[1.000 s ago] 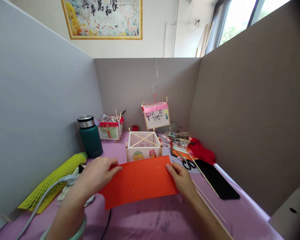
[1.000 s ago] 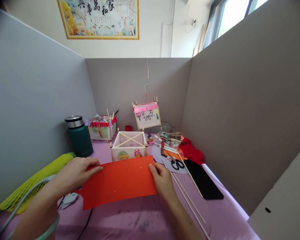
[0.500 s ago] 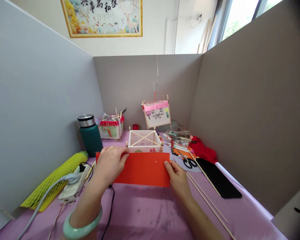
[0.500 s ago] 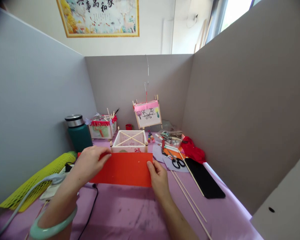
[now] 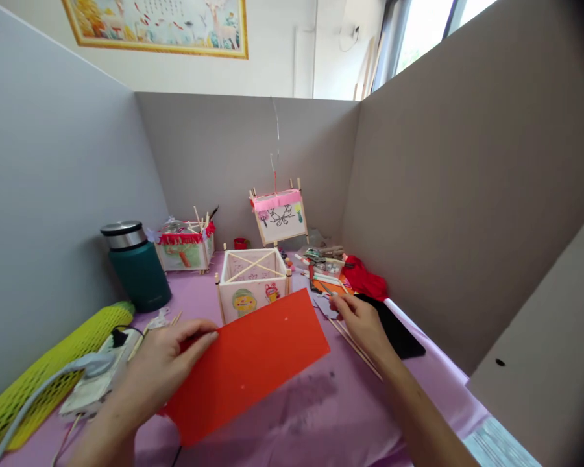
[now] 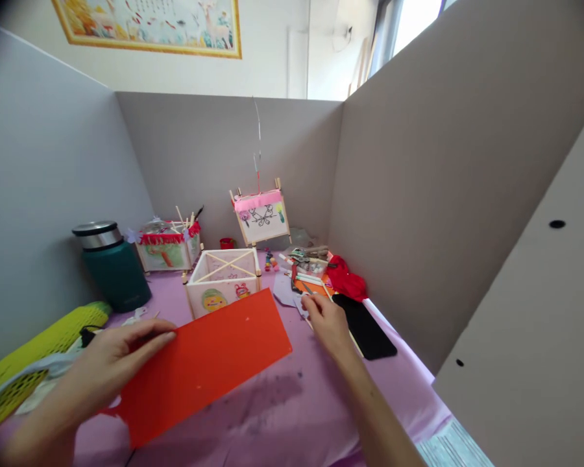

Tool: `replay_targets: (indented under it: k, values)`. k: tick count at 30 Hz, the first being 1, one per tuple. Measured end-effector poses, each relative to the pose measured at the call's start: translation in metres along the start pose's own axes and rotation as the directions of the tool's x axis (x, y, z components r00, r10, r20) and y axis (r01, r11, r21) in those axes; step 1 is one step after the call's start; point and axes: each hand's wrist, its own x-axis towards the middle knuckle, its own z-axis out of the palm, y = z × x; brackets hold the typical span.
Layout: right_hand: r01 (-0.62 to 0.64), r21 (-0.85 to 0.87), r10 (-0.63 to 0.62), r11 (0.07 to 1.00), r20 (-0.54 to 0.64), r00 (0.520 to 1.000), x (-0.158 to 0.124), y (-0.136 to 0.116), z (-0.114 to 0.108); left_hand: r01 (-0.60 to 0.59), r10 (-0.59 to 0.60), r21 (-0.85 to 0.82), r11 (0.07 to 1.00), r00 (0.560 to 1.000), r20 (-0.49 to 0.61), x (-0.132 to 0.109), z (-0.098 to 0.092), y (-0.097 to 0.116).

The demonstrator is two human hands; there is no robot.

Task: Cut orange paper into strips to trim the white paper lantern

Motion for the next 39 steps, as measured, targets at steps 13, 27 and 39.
replay_targets:
  k: [13,27,39]
  values:
    - [-0.194,-0.272,0.239,0.942,0.143,0.960,-0.064,0.025,0.023,-0.255,0.291,0.170,0.952,0.926,-0.239,0.000,0.073,-0.005]
    - [0.136,-0.588,-0.110,0.797,0.080,0.991,-0.079,0.026,0.022,-0.386,0.413,0.215,0.897,0.906,-0.095,-0.055,0.134,-0.014]
    - [0.600,-0.362,-0.512,0.714,0.314,0.799,-0.107,0.013,0.050,-0.335,0.346,0.119,0.934,0.934,-0.085,-0.052,0.118,-0.017]
